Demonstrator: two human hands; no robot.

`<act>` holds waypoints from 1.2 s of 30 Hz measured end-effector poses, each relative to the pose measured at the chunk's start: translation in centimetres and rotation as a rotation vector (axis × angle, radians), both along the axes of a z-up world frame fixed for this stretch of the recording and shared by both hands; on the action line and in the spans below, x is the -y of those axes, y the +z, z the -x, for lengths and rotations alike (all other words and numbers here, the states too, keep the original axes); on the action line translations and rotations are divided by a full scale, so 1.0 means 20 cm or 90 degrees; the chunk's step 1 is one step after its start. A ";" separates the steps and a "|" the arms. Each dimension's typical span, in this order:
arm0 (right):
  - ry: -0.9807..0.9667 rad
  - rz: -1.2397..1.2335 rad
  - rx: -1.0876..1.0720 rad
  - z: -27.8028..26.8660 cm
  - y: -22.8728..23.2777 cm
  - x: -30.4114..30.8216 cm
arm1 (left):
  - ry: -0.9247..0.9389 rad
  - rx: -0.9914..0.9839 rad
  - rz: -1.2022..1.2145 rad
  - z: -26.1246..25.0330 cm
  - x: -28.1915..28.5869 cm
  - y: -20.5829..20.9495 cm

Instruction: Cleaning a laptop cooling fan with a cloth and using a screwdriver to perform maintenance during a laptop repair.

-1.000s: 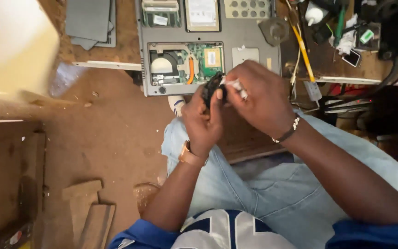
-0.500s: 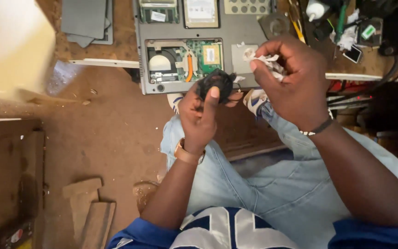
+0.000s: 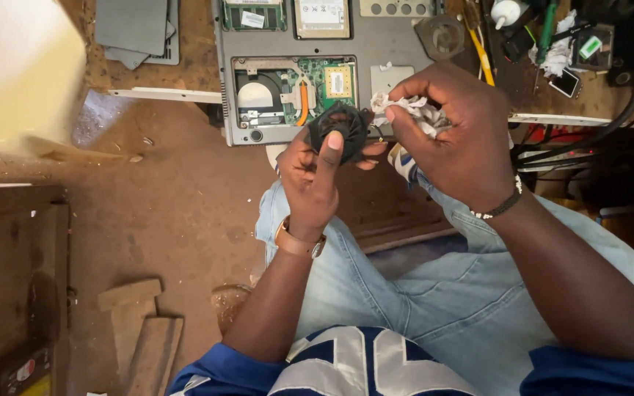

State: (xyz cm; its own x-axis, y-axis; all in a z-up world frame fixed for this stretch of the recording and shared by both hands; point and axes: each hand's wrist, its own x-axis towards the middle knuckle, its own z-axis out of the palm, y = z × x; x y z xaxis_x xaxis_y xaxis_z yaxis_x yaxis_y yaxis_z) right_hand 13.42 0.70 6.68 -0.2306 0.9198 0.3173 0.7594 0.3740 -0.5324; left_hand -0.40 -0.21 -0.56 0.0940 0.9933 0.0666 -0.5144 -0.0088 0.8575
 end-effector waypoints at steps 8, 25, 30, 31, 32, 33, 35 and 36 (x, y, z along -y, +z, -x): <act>0.025 0.019 -0.027 0.01 0.01 0.00 | 0.021 0.036 0.026 -0.01 0.00 -0.06; 0.020 0.095 -0.019 0.07 -0.01 0.02 | 0.070 -0.085 -0.062 -0.01 0.01 -0.06; -0.001 0.109 -0.068 0.08 0.00 0.03 | 0.039 -0.034 -0.078 -0.01 0.01 -0.03; -0.002 0.108 -0.068 0.08 0.00 0.03 | 0.039 -0.034 -0.079 0.00 0.01 -0.01; 0.002 0.105 -0.069 0.08 0.00 0.03 | 0.029 -0.056 -0.083 0.01 0.01 0.00; 0.005 0.104 -0.070 0.08 0.00 0.03 | 0.019 -0.079 -0.085 0.01 0.01 0.01; 0.012 0.093 -0.057 0.08 0.01 0.03 | 0.022 -0.077 -0.088 0.01 0.01 -0.01; 0.020 0.082 -0.044 0.08 0.01 0.03 | 0.026 -0.075 -0.091 0.00 0.01 -0.02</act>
State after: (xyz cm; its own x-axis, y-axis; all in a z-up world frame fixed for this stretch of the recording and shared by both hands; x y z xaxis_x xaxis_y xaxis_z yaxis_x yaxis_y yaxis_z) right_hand 11.79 0.05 6.85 -0.2411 0.9466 0.2139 0.7080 0.3224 -0.6284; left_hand -0.44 -0.40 -0.98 0.0701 0.9775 0.1988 -0.4070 -0.1539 0.9004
